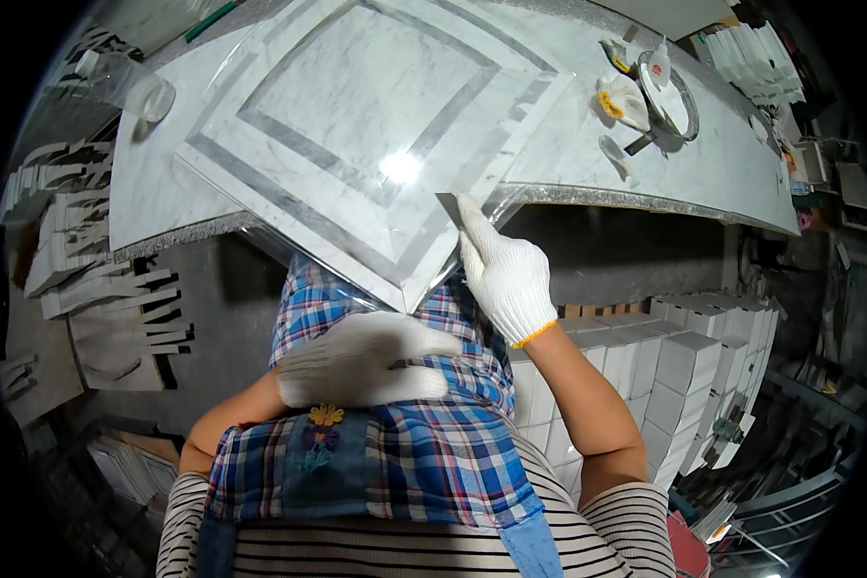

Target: The person uses a utility knife to cut a clear plastic film covering a square marble-patterned tile. They carefully trace the knife along the edges of the tile's inner and outer borders to separate the film from the surface.

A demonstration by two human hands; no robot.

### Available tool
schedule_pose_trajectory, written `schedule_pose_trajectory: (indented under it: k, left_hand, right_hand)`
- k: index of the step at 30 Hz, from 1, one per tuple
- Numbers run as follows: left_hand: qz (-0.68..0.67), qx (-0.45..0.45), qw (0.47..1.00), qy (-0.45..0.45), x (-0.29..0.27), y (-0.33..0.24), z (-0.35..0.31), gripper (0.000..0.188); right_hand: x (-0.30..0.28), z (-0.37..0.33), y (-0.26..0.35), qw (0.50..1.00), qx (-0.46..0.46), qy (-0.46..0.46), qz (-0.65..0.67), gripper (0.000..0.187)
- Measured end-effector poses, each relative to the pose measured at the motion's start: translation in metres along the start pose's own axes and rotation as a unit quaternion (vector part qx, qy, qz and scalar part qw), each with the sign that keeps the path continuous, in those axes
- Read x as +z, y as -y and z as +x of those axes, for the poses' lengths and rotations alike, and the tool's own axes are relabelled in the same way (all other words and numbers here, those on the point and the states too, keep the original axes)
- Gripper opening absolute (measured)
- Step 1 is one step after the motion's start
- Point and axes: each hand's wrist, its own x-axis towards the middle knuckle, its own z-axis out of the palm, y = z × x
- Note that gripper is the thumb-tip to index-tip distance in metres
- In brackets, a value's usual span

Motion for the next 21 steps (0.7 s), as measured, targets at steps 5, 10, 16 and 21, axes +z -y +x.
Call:
schedule_pose_trajectory:
  k: [5, 10, 16, 21]
  left_hand:
    - [-0.135, -0.064, 0.989, -0.022, -0.008, 0.006, -0.027, 0.039]
    - [-0.276, -0.211, 0.937, -0.035, -0.012, 0.003, -0.051, 0.038]
    - [-0.229, -0.175, 0.951, -0.112, 0.002, 0.017, -0.063, 0.041]
    - [-0.237, -0.212, 0.945, -0.074, -0.005, 0.013, -0.059, 0.038]
  right_hand:
    - [0.003, -0.011, 0.009, 1.000, -0.019, 0.014, -0.008, 0.048]
    - [0.002, -0.023, 0.023, 0.999, -0.035, 0.030, 0.001, 0.049]
    - [0.002, -0.031, 0.032, 0.998, -0.048, 0.046, 0.001, 0.051]
    - [0.007, -0.043, 0.036, 0.996, -0.069, 0.058, 0.000, 0.055]
